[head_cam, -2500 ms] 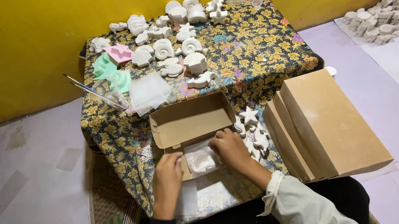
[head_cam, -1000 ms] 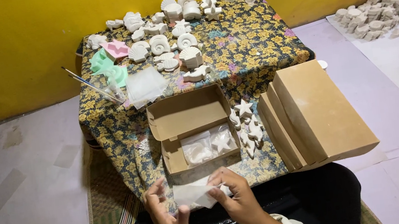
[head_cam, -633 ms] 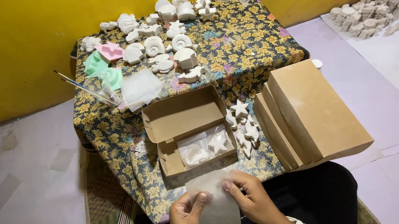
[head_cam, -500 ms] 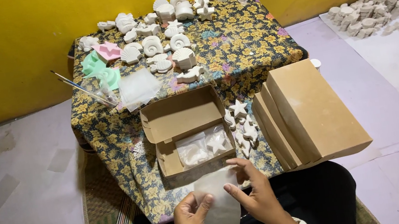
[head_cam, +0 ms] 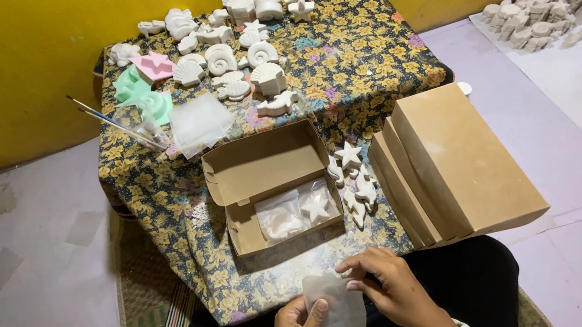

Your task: The person places small white molded soaps into plastic bags, packs the bags into a cardboard box, and then sorts through additional unpackaged soaps on a table.

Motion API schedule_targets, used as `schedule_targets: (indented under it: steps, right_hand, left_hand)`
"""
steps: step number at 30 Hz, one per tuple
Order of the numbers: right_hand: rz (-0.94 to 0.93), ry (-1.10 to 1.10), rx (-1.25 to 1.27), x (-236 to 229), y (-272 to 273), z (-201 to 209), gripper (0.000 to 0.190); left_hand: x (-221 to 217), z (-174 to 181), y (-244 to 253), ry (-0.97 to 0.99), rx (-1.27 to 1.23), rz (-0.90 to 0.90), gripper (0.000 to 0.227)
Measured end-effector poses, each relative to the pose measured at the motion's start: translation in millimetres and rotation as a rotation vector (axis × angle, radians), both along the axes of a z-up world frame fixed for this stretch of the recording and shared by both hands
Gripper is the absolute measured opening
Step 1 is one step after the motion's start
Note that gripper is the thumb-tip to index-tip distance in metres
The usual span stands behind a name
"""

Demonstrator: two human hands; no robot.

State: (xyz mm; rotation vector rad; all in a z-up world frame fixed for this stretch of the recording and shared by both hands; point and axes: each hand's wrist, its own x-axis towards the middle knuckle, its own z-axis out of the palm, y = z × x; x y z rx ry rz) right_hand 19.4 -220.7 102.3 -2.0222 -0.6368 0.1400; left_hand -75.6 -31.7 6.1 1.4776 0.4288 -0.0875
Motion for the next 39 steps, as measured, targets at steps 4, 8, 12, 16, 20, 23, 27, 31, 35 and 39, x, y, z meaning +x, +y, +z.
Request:
schedule_targets:
  steps: [4,8,12,16,20,23,27,31,35,39]
  right_hand:
    - [0.003,-0.021,-0.002,2,3,-7,0.021]
    - [0.066,-0.093,-0.076,4,3,-4,0.02]
    - [0.078,-0.215,-0.064,5,3,-2,0.02]
    - [0.06,-0.28,-0.051,5,5,5,0.013]
    - [0.138,-0.306,-0.102,6,5,8,0.011]
    - [0.167,-0.316,-0.148,7,5,4,0.013]
    - [0.084,-0.42,-0.12,8,7,3,0.007]
    - [0.079,-0.415,-0.152,8,5,-2,0.006]
    - [0.126,-0.327,-0.229,9,2,-7,0.013]
    - [0.172,-0.295,-0.278,10,2,-9,0.015]
  left_hand:
    - [5,-3,-2,0.049,0.036,0.095,0.026]
    - [7,-6,-3,0.023,0.069,0.169,0.022]
    - [9,-1,-5,0.052,0.125,0.206,0.021]
    - [13,-1,-7,0.071,0.246,0.184,0.027]
    - [15,-12,-7,0.056,0.313,0.179,0.036]
    - [16,-17,-10,0.005,0.294,0.197,0.041]
    - [17,-18,-12,-0.013,0.283,0.204,0.037]
    - [21,-9,-13,0.01,0.296,0.195,0.033]
    - [22,-1,-16,0.022,0.316,0.185,0.024]
    - [23,4,-18,0.052,0.344,0.155,0.022]
